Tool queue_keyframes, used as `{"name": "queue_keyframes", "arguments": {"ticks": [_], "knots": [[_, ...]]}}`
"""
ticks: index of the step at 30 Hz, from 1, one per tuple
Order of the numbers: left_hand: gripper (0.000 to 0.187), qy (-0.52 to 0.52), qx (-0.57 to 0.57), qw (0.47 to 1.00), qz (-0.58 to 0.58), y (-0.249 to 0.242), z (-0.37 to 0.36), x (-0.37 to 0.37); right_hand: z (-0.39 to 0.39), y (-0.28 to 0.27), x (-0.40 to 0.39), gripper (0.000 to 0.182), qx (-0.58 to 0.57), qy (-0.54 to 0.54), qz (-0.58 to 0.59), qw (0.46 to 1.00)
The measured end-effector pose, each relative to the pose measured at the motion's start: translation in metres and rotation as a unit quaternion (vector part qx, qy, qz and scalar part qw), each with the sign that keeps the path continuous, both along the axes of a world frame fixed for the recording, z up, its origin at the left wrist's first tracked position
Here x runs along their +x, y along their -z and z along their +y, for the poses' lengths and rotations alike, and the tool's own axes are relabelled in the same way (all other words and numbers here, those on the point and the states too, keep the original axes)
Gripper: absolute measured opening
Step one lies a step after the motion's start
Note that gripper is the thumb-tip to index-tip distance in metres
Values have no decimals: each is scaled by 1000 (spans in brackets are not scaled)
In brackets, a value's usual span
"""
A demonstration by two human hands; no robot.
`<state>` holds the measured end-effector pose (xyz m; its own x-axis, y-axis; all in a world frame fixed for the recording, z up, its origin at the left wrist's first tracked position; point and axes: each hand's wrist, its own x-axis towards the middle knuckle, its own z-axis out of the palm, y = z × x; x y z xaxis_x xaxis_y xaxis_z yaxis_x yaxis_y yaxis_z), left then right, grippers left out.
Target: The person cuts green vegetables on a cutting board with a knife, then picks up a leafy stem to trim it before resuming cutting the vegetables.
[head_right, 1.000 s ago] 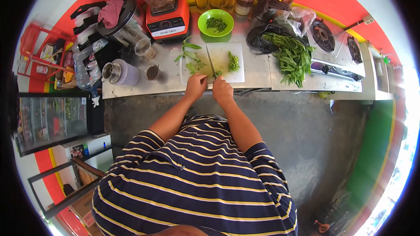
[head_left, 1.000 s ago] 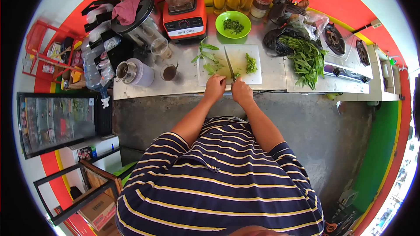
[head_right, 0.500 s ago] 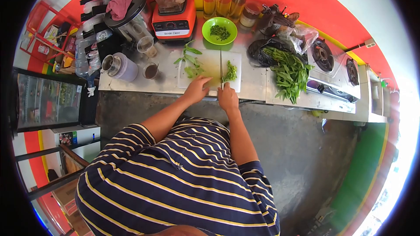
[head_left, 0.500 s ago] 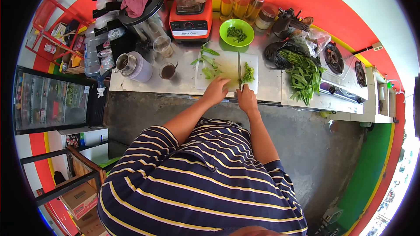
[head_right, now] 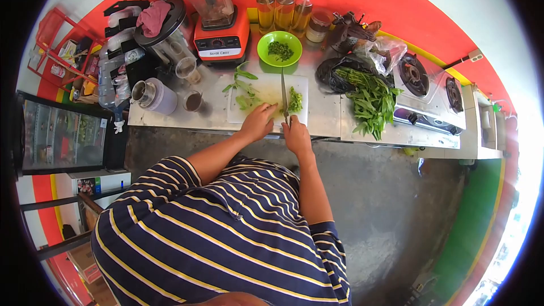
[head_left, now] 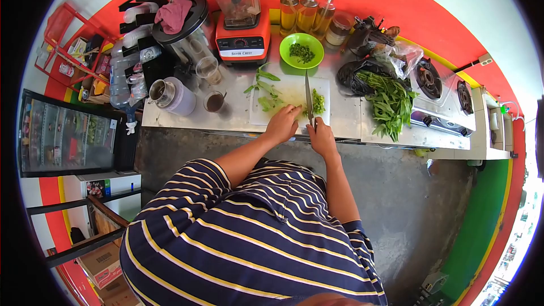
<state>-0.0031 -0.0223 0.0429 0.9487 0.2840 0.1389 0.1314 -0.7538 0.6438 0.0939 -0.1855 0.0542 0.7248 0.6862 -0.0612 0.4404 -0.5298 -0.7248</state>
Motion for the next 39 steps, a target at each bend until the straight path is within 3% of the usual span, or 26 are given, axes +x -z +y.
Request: {"name": "queue_keyframes", "arguments": {"ticks": [3,8,11,14,22,28,34,36,39], "knots": [[49,-75,6,997,-33,2,21,1,-4,4,1,29,-46,-17,4,999],[45,-187,116,975,-19,11,75,-15,-8,3,1,36,-115,-37,8,993],[47,-200,105,974,-6,24,95,-22,-10,2,6,39,-159,-25,-2,987],[37,-197,63,978,23,30,97,-23,-10,-1,10,39,-181,54,5,982],[33,-216,49,974,35,23,82,-33,-20,-2,7,37,-148,20,43,988],[25,-234,-22,972,24,28,86,-39,-24,-2,10,38,-156,65,33,985],[21,-213,-94,959,-162,15,92,-42,-23,-11,13,37,-128,41,59,989],[18,-226,-291,916,-160,11,89,-39,-26,-8,14,37,-125,31,62,990],[13,-217,-233,935,-155,5,77,-34,-28,-3,19,37,-129,3,46,991]]}}
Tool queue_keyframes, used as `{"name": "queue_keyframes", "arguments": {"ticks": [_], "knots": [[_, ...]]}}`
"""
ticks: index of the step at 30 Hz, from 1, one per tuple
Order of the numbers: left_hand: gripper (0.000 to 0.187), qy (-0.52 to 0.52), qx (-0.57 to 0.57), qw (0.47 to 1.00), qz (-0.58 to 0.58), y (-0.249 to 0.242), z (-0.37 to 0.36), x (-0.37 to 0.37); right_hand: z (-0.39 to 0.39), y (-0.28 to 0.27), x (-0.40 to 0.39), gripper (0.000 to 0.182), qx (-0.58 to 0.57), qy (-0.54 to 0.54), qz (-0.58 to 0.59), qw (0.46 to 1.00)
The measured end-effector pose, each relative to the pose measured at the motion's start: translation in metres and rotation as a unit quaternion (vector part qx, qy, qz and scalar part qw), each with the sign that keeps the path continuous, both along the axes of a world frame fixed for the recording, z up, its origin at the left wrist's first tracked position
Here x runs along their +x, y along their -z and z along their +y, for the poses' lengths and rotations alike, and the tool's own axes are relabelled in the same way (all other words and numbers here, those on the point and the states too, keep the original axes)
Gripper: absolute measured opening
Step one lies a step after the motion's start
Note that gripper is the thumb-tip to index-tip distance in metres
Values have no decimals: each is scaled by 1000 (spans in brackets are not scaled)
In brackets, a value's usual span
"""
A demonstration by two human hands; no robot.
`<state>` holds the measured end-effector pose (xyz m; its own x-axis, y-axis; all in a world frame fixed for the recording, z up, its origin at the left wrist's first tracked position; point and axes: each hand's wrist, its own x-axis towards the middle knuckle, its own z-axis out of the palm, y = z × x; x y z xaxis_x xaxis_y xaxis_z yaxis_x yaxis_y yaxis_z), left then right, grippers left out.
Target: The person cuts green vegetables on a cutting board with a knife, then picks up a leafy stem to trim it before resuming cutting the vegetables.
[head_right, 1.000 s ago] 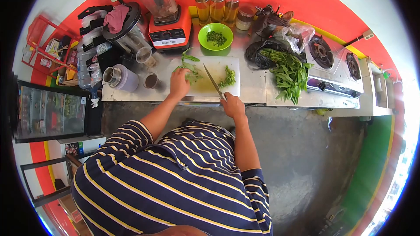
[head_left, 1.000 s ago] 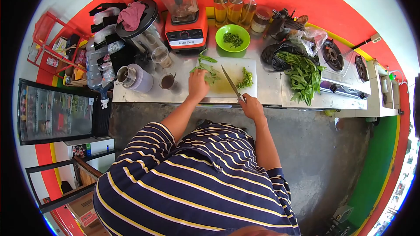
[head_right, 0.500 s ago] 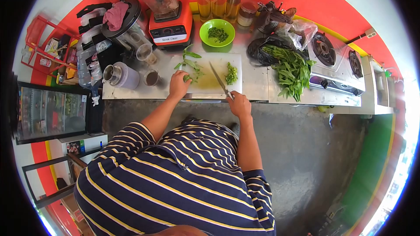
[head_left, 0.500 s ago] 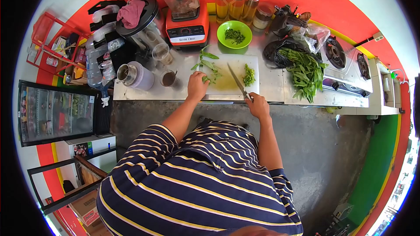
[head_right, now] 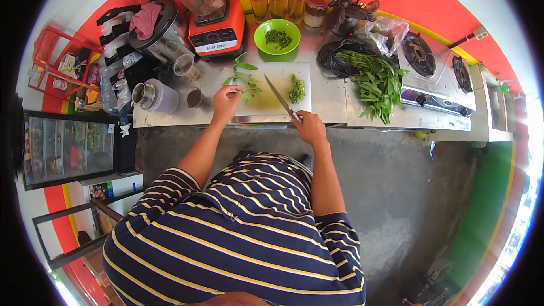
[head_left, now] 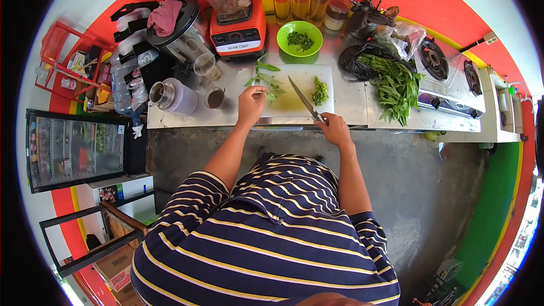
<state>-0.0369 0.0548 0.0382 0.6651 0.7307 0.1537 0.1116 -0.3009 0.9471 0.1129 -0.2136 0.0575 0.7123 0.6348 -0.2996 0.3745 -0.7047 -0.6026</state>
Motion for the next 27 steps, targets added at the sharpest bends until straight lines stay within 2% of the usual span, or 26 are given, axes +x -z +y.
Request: {"name": "queue_keyframes", "arguments": {"ticks": [1,3,6,7,8,12,14,15,22,25,27], "knots": [[13,-2,1,1000,0,-1,-4,1,-1,-3,0,36,-19,-14,2,1000],[16,20,31,995,93,1,-12,7,-3,-5,1,36,-36,-27,2,999],[18,42,60,990,117,11,-25,22,-3,-1,5,37,-44,24,11,999],[20,52,115,987,100,15,-29,26,-3,5,8,37,-23,29,-19,999],[20,52,116,987,99,18,-32,30,-4,10,10,37,-1,35,-48,998],[18,99,146,977,122,8,-54,45,0,8,11,36,13,-2,-43,999],[19,137,212,959,129,13,-61,53,6,12,7,35,40,-27,-37,998],[21,152,211,952,158,16,-64,57,9,10,5,35,39,-26,-37,998],[8,128,312,932,131,23,-76,53,28,11,-11,32,39,-44,-33,998],[9,130,321,924,158,23,-80,48,34,4,-19,30,-2,-41,-49,998],[11,162,350,899,208,22,-80,49,37,-6,-21,28,-34,-33,-83,995]]}}
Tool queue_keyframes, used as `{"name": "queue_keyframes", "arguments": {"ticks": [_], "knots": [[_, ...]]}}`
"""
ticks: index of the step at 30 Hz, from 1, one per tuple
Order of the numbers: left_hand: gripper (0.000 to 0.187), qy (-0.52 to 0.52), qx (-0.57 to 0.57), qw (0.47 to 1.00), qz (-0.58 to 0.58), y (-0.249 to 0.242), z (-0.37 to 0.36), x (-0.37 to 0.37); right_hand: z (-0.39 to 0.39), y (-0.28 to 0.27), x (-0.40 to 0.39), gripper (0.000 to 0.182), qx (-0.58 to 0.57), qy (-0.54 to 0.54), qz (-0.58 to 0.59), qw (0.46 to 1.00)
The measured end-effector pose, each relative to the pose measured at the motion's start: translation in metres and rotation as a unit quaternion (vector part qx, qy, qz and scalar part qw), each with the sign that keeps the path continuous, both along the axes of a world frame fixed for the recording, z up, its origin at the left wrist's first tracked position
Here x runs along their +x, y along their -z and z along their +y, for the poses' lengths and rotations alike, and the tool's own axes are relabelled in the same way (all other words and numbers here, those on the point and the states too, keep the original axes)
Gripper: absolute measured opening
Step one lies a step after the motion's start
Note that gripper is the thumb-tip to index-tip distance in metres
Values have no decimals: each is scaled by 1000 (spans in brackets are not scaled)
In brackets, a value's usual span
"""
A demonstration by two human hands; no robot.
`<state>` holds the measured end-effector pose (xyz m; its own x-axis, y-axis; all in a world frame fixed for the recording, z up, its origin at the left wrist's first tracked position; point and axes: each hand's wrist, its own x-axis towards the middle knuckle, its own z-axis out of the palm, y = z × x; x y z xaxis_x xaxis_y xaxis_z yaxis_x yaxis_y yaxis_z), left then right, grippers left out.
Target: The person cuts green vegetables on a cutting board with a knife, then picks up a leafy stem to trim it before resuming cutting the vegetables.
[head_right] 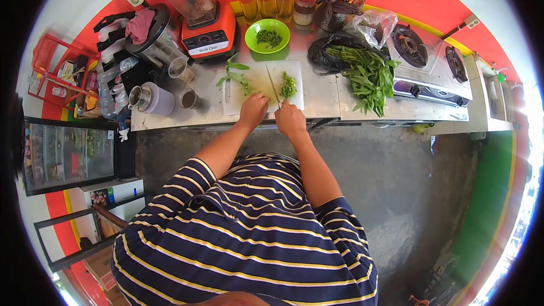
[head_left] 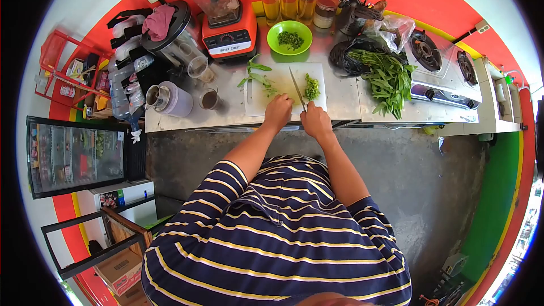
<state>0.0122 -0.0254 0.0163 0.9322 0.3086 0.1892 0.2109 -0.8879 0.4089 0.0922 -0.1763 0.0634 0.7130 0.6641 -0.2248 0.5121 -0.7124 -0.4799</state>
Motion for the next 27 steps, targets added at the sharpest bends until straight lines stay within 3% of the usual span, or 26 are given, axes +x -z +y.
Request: {"name": "queue_keyframes", "arguments": {"ticks": [15,27], "knots": [[15,-57,-87,993,-59,5,-5,2,12,15,-24,27,-133,10,7,991],[13,-53,-185,970,-151,18,7,-4,27,8,-20,29,-158,-2,24,987]]}}
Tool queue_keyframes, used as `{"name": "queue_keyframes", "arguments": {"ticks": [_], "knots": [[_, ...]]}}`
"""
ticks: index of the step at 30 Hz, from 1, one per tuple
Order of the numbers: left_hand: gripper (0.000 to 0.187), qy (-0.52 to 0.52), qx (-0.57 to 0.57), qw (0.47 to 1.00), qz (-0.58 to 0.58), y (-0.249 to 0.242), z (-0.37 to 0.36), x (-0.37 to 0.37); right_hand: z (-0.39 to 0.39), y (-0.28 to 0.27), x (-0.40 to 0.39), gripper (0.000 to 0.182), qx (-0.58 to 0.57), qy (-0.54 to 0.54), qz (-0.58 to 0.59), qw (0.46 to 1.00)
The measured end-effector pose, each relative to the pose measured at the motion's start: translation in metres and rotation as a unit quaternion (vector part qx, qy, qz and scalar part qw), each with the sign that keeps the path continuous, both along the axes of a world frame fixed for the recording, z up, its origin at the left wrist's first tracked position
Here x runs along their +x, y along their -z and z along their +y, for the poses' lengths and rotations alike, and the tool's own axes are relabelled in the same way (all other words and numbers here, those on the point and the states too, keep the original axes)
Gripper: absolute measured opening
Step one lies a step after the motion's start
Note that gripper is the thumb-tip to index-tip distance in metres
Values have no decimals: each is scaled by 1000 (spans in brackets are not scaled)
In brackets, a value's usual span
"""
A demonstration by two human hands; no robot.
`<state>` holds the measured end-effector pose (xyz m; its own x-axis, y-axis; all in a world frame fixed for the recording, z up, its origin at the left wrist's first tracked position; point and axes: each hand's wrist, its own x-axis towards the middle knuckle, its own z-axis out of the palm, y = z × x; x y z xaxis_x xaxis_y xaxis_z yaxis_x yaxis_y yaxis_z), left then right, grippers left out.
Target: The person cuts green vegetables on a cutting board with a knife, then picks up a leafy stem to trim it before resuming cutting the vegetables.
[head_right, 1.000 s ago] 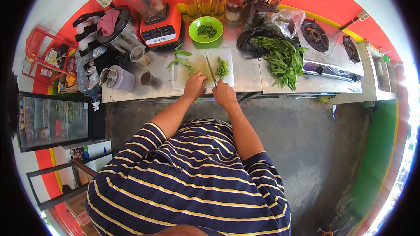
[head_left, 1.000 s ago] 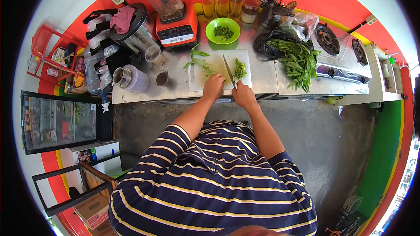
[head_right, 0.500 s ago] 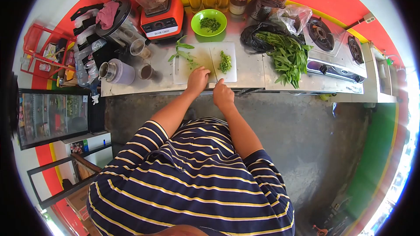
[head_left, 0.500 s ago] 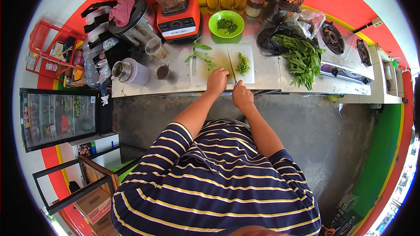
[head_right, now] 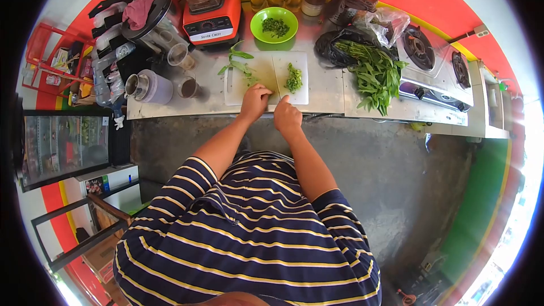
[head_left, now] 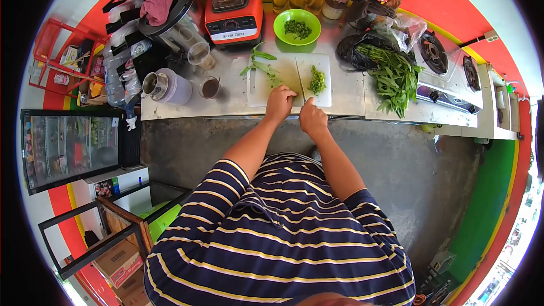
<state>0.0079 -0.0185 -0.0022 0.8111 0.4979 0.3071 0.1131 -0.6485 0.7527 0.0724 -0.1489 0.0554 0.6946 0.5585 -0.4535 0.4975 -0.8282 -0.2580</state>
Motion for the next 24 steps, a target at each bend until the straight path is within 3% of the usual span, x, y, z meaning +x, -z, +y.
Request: {"name": "queue_keyframes", "arguments": {"ticks": [6,13,15,24], "knots": [[13,-9,-56,998,24,-3,0,0,2,-9,-9,30,-10,-15,-16,1000],[15,-23,-45,998,38,1,0,-1,8,-7,-1,32,-4,-4,8,1000],[15,-21,-111,993,25,1,1,-1,10,-9,0,32,-14,-20,6,1000],[10,-28,-31,998,42,-1,2,-4,15,-2,-3,34,-9,-14,31,999]]}}
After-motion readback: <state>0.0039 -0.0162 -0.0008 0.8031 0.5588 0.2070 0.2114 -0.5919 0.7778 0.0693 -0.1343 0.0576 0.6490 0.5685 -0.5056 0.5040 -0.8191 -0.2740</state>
